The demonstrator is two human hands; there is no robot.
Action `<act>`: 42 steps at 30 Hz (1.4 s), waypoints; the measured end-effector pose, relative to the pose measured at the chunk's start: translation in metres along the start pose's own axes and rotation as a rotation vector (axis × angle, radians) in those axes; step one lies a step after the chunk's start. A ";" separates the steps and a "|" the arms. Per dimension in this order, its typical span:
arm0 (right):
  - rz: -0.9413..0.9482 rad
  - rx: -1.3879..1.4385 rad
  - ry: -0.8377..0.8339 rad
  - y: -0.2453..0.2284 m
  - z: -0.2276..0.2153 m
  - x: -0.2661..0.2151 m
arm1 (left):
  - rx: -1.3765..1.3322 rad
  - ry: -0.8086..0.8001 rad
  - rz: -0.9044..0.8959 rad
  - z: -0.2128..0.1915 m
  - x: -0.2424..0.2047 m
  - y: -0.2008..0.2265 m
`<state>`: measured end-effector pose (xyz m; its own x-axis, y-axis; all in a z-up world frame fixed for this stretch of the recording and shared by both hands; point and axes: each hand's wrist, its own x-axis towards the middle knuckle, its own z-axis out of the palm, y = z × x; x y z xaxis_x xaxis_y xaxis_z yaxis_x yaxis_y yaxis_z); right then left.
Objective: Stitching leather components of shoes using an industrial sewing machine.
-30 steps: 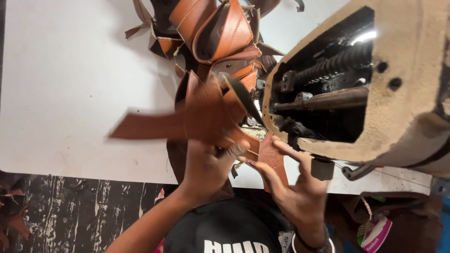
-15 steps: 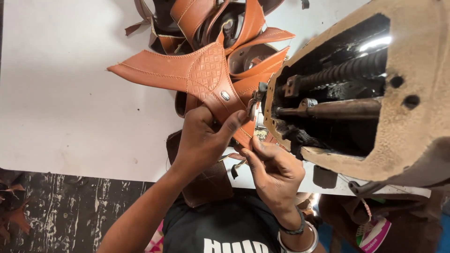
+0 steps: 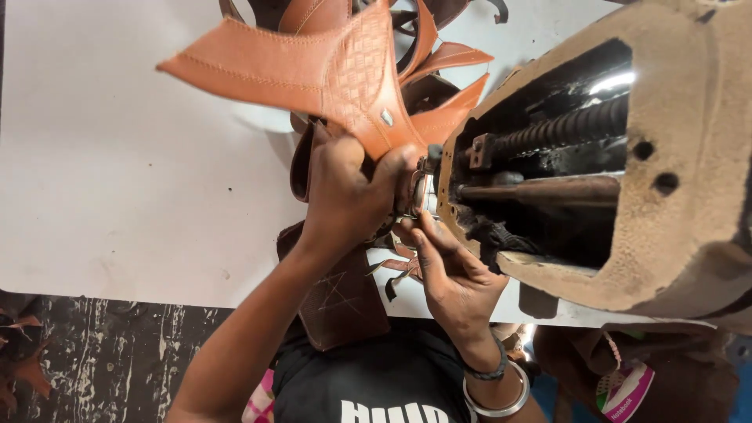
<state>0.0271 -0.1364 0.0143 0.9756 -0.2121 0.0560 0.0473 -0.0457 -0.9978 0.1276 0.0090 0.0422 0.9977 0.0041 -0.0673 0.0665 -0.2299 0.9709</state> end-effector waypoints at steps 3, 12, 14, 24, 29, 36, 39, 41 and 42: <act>0.007 0.038 -0.042 -0.001 0.000 -0.003 | 0.141 0.032 -0.011 0.001 0.009 -0.012; 0.010 -0.277 -0.509 0.014 0.000 -0.022 | -0.087 0.167 -0.052 0.012 -0.052 0.004; 0.213 -0.069 -0.784 0.026 0.006 -0.035 | -0.870 0.160 -0.202 0.026 -0.089 -0.003; 0.163 -0.297 -0.884 0.028 -0.042 -0.079 | -0.539 -0.377 -0.112 0.000 -0.142 0.032; -0.010 -0.301 -0.525 -0.025 -0.062 -0.036 | 0.072 -0.322 0.531 -0.020 -0.125 0.033; 0.300 0.146 -0.261 0.002 -0.031 -0.029 | 0.078 -0.218 0.242 -0.023 -0.089 0.038; 0.339 0.280 -0.207 0.001 -0.016 -0.029 | 0.074 -0.213 0.091 -0.024 -0.073 0.030; 0.315 0.331 -0.193 0.000 -0.011 -0.028 | 0.104 -0.169 0.105 -0.021 -0.062 0.024; 0.314 0.330 -0.187 0.002 -0.012 -0.027 | 0.102 -0.174 0.106 -0.017 -0.059 0.022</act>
<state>-0.0020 -0.1429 0.0110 0.9739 0.0143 -0.2263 -0.2195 0.3103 -0.9250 0.0705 0.0204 0.0716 0.9813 -0.1918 -0.0131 -0.0493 -0.3172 0.9471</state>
